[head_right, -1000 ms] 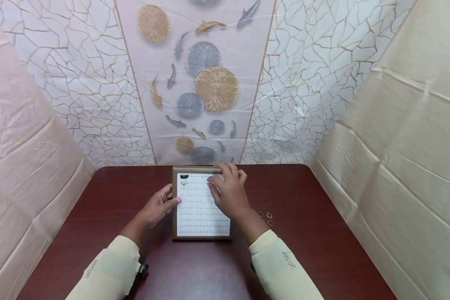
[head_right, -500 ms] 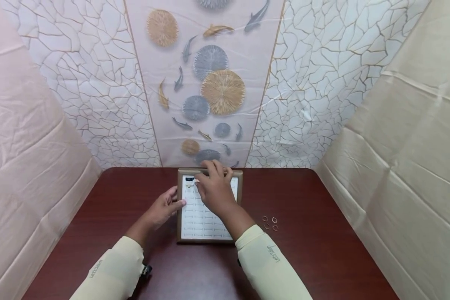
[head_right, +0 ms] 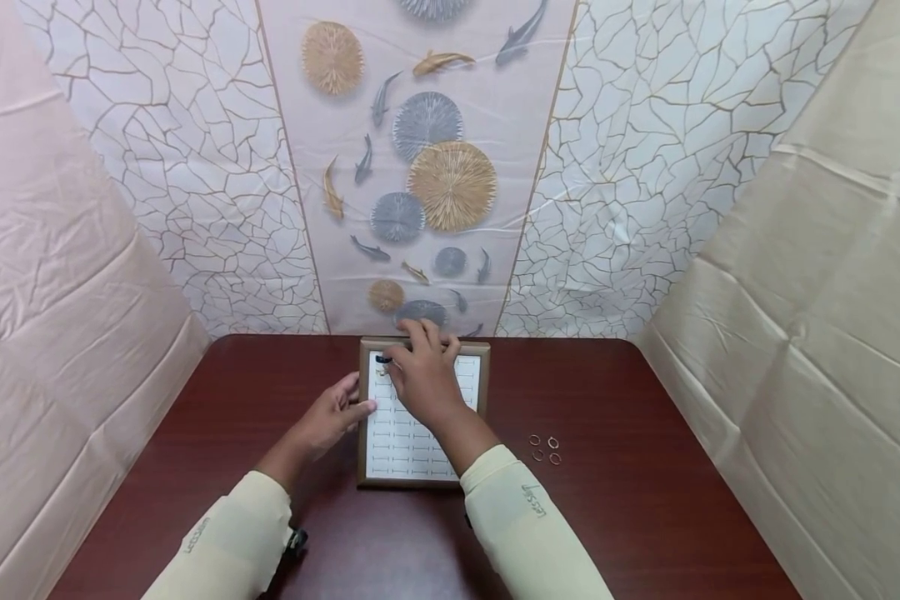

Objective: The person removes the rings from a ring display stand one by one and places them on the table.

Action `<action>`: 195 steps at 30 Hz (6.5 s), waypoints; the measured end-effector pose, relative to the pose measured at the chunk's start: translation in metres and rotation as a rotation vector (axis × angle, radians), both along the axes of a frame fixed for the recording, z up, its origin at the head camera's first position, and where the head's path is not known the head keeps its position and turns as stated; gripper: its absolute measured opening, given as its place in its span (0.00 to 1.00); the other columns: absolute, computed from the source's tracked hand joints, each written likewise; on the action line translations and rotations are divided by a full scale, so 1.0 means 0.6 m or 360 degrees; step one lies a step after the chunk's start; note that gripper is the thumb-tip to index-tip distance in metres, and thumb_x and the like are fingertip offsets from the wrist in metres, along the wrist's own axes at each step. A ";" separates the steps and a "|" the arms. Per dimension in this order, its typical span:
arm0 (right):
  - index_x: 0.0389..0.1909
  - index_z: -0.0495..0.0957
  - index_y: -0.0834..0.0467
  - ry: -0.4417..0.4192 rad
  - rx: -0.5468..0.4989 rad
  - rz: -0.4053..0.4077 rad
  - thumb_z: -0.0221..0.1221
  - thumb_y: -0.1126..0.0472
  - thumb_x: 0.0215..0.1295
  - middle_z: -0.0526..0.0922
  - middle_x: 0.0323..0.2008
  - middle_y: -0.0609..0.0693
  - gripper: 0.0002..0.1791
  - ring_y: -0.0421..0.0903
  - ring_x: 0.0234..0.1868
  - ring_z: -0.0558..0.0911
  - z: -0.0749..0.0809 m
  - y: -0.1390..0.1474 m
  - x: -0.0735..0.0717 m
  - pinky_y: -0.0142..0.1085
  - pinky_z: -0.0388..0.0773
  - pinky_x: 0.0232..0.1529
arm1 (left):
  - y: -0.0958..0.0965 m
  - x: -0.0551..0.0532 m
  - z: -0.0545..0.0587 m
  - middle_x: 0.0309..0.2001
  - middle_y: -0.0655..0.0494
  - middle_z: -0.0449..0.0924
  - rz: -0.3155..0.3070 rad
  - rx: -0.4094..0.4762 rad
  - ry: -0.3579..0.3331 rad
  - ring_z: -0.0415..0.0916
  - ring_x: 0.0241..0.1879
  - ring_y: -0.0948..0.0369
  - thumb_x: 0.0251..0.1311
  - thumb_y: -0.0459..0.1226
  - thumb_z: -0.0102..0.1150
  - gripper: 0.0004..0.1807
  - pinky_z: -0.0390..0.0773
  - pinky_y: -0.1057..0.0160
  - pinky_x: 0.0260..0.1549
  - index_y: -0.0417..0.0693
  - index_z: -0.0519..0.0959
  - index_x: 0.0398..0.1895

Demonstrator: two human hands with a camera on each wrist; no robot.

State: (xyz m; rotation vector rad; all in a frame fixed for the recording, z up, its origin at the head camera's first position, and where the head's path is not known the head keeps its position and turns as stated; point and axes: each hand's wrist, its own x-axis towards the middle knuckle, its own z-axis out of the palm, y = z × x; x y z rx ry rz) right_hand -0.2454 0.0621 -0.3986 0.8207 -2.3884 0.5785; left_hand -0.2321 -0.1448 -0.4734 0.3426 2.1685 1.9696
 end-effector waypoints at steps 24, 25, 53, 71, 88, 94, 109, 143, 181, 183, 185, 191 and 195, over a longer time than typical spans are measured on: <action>0.46 0.75 0.54 -0.0164 0.0134 0.0050 0.62 0.63 0.79 0.67 0.76 0.58 0.04 0.62 0.80 0.62 0.000 0.004 -0.005 0.69 0.59 0.71 | 0.005 0.002 0.000 0.73 0.36 0.79 0.0013 -0.0056 0.0039 0.86 0.48 0.62 0.81 0.35 0.59 0.36 0.83 0.63 0.48 0.43 0.59 0.86; 0.45 0.75 0.54 -0.0177 0.0115 0.0063 0.62 0.63 0.79 0.67 0.76 0.58 0.05 0.62 0.80 0.62 0.001 0.005 -0.005 0.69 0.59 0.71 | 0.005 0.002 0.000 0.73 0.35 0.78 0.0008 -0.0049 0.0044 0.86 0.49 0.62 0.81 0.35 0.59 0.36 0.83 0.63 0.49 0.43 0.59 0.86; 0.36 0.87 0.56 -0.0018 -0.0257 0.0041 0.73 0.61 0.68 0.80 0.67 0.59 0.05 0.62 0.75 0.67 -0.010 0.079 0.018 0.70 0.57 0.69 | 0.009 0.002 -0.009 0.74 0.35 0.77 0.0009 -0.0073 0.0028 0.86 0.54 0.57 0.80 0.36 0.60 0.38 0.84 0.58 0.55 0.43 0.56 0.87; 0.33 0.86 0.62 0.0114 -0.0403 0.0103 0.71 0.68 0.64 0.81 0.61 0.64 0.03 0.68 0.69 0.69 -0.033 0.144 0.050 0.67 0.57 0.63 | 0.000 0.003 -0.003 0.77 0.36 0.75 0.0027 -0.0074 0.0001 0.86 0.59 0.53 0.81 0.36 0.59 0.39 0.86 0.55 0.59 0.44 0.54 0.88; 0.31 0.86 0.62 -0.0515 -0.0924 -0.0144 0.70 0.70 0.69 0.74 0.75 0.55 0.05 0.58 0.80 0.61 -0.052 0.229 0.073 0.61 0.60 0.75 | 0.011 -0.001 -0.008 0.74 0.33 0.76 -0.0024 -0.0010 0.0008 0.87 0.54 0.55 0.81 0.33 0.58 0.38 0.87 0.55 0.56 0.42 0.54 0.88; 0.33 0.86 0.65 -0.0592 -0.1091 -0.0175 0.70 0.70 0.70 0.75 0.75 0.56 0.05 0.56 0.78 0.65 -0.070 0.279 0.075 0.46 0.62 0.72 | 0.007 -0.001 -0.008 0.75 0.32 0.74 -0.0014 -0.0022 -0.0007 0.87 0.55 0.55 0.82 0.34 0.57 0.39 0.88 0.55 0.56 0.43 0.53 0.88; 0.41 0.85 0.75 -0.0885 -0.1202 -0.0463 0.69 0.67 0.73 0.74 0.75 0.56 0.11 0.44 0.65 0.74 -0.127 0.365 0.080 0.29 0.71 0.57 | 0.002 0.000 -0.002 0.78 0.36 0.72 -0.0008 -0.0085 -0.0016 0.86 0.59 0.52 0.82 0.36 0.58 0.39 0.86 0.49 0.61 0.45 0.52 0.89; 0.21 0.83 0.52 -0.1036 -0.0020 -0.0610 0.72 0.65 0.61 0.72 0.75 0.63 0.12 0.71 0.78 0.59 -0.176 0.409 0.087 0.73 0.48 0.65 | 0.001 -0.008 0.000 0.79 0.38 0.72 -0.0016 -0.0132 -0.0037 0.85 0.60 0.53 0.83 0.38 0.58 0.39 0.85 0.51 0.62 0.47 0.53 0.89; 0.32 0.93 0.64 0.0300 -0.0578 0.0043 0.78 0.73 0.56 0.88 0.49 0.64 0.04 0.67 0.59 0.78 -0.059 0.196 0.073 0.64 0.61 0.61 | -0.001 -0.004 0.003 0.77 0.38 0.74 -0.0029 -0.0045 -0.0030 0.86 0.57 0.55 0.82 0.36 0.59 0.39 0.87 0.55 0.57 0.48 0.54 0.88; 0.31 0.93 0.63 0.0377 -0.0534 0.0077 0.78 0.72 0.57 0.89 0.48 0.63 0.03 0.65 0.58 0.79 -0.053 0.172 0.069 0.65 0.63 0.60 | -0.002 -0.004 0.003 0.76 0.37 0.75 -0.0030 -0.0035 -0.0027 0.87 0.56 0.55 0.82 0.36 0.59 0.39 0.88 0.55 0.57 0.48 0.54 0.88; 0.31 0.94 0.62 0.0411 -0.0486 0.0108 0.78 0.70 0.59 0.88 0.49 0.62 0.03 0.63 0.59 0.79 -0.052 0.151 0.063 0.65 0.64 0.60 | -0.002 -0.003 0.003 0.76 0.37 0.75 -0.0041 -0.0019 -0.0025 0.87 0.55 0.56 0.82 0.35 0.59 0.39 0.88 0.55 0.56 0.48 0.54 0.88; 0.31 0.94 0.58 0.0460 -0.0406 0.0178 0.78 0.67 0.60 0.88 0.52 0.60 0.02 0.62 0.61 0.78 -0.048 0.102 0.044 0.66 0.63 0.59 | 0.002 0.003 0.000 0.75 0.34 0.75 -0.0056 0.0018 -0.0007 0.87 0.52 0.58 0.81 0.34 0.58 0.38 0.88 0.59 0.53 0.44 0.54 0.88; 0.31 0.94 0.56 0.0494 -0.0320 0.0154 0.78 0.64 0.61 0.88 0.53 0.57 0.03 0.61 0.62 0.79 -0.044 0.077 0.039 0.66 0.65 0.59 | 0.008 0.003 -0.004 0.74 0.33 0.76 -0.0065 0.0022 0.0002 0.87 0.51 0.60 0.81 0.34 0.58 0.37 0.87 0.61 0.51 0.44 0.55 0.87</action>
